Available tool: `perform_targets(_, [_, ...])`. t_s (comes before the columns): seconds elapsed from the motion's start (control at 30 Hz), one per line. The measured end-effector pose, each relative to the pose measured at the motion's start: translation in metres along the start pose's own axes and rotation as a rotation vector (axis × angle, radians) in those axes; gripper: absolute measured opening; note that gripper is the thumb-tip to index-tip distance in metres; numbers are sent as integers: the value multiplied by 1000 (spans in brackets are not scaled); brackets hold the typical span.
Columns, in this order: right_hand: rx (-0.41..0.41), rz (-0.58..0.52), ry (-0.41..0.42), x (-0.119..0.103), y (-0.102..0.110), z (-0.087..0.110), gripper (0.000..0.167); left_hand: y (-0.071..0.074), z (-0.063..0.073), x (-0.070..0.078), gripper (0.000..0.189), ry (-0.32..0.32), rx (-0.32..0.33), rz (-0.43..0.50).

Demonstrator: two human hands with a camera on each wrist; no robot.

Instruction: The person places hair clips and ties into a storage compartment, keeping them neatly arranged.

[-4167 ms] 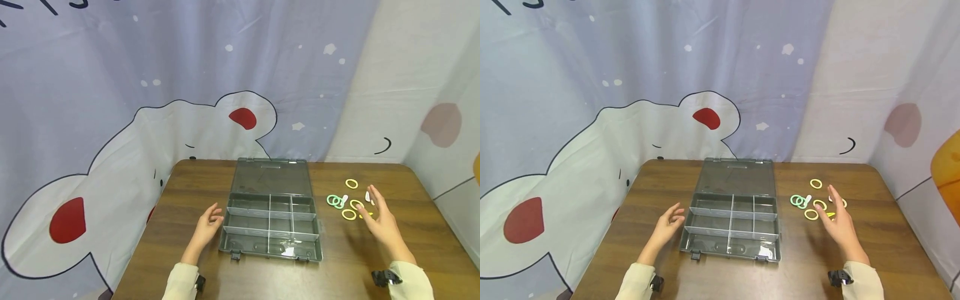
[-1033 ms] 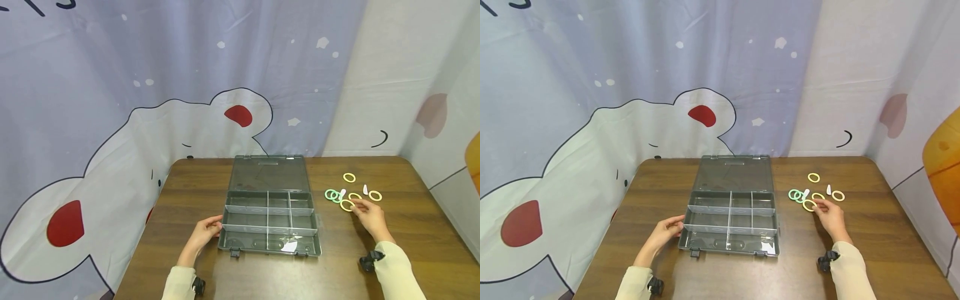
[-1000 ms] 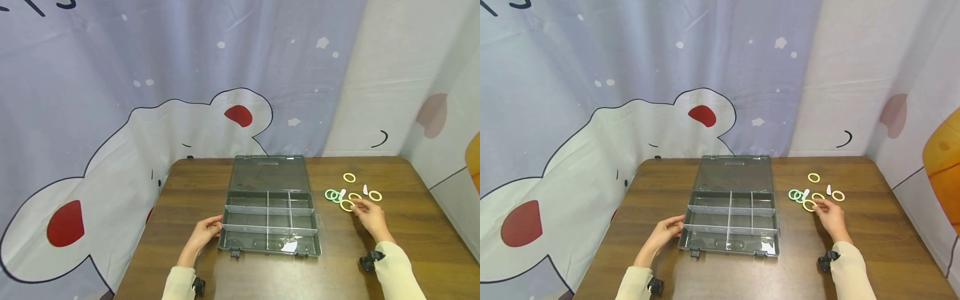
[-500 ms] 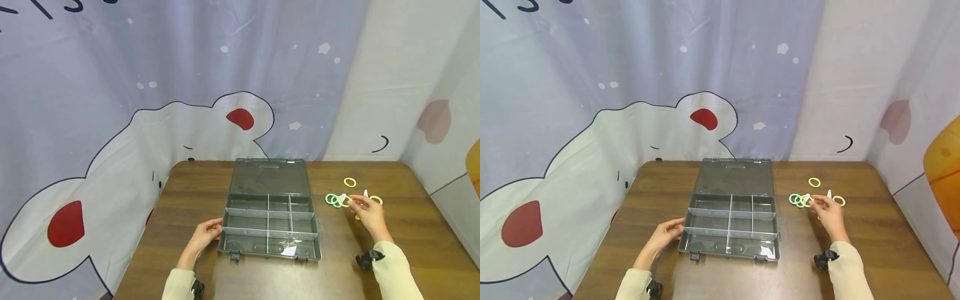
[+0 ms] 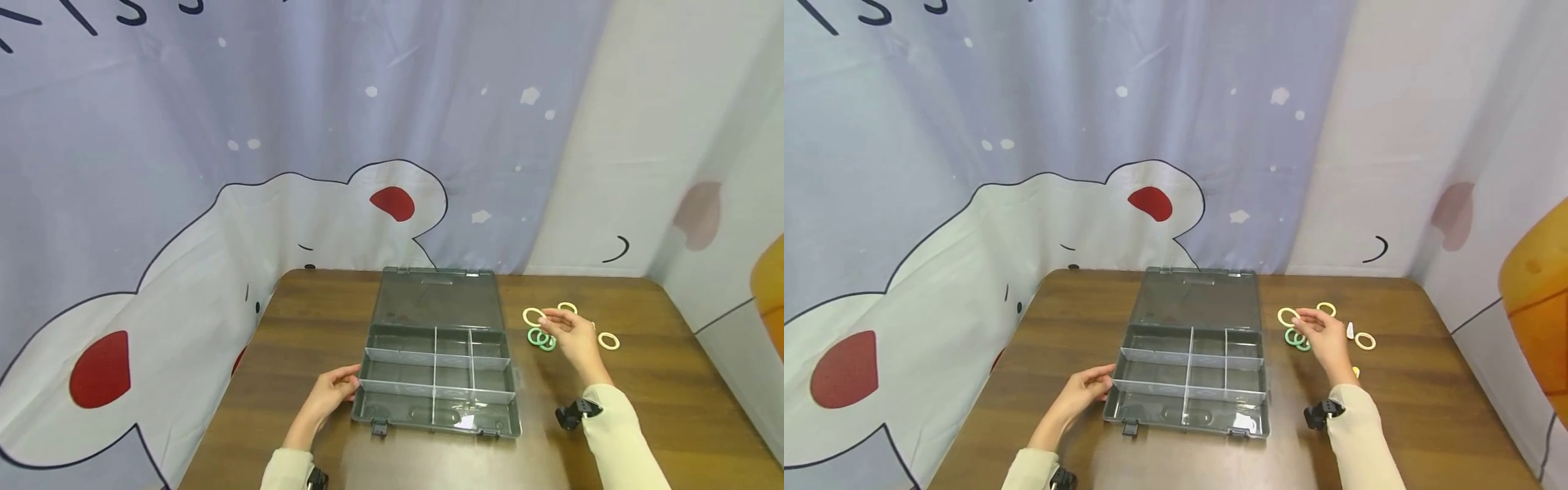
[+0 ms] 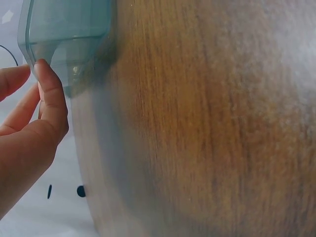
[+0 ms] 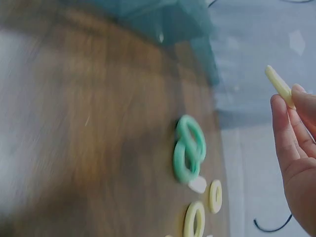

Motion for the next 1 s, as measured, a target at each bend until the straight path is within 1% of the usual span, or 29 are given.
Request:
perform_targets(0.07, [-5, -10, 2, -3, -8, -3, 34, 0, 0, -1, 41, 4, 2, 2])
perform_targets(0.27, [-10, 13, 6, -13, -34, -11, 32, 1, 1, -3, 42, 12, 10, 0])
perform_targets(0.4, [-41, -31, -2, -21, -56, -14, 31, 1, 2, -4, 42, 14, -2, -14])
perform_targets(0.5, [-70, -78, 7, -28, -72, -17, 31, 0, 2, 0, 42, 3, -13, -29])
perform_targets(0.57, [-85, -92, 15, -31, -83, -17, 31, 0, 4, 0, 43, 8, -13, -28])
perform_targets(0.7, [-111, -163, 29, -41, -103, -15, 29, 1, 5, -4, 43, 19, -18, -33])
perform_targets(0.8, [-138, -194, 27, -44, -118, -16, 29, 2, 6, -7, 43, 26, -15, -33])
perform_targets(0.87, [-150, -209, 28, -45, -126, -18, 28, 2, 7, -4, 43, 22, -9, -26])
perform_targets(0.9, [-159, -211, 31, -44, -130, -21, 29, 1, 7, -3, 43, 21, -5, -26])
perform_targets(1.0, [-172, -222, 37, -50, -138, -23, 29, 0, 3, -1, 42, 10, 5, -17])
Point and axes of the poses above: each hand's wrist, its own z-axis away from the middle knuckle, its own y-axis out of the back of the hand, x = y × z, the point moved 8 cm from there along -z, towards the middle knuckle, and after that the axes turned 1 degree about -z, right-handed, at the moved point
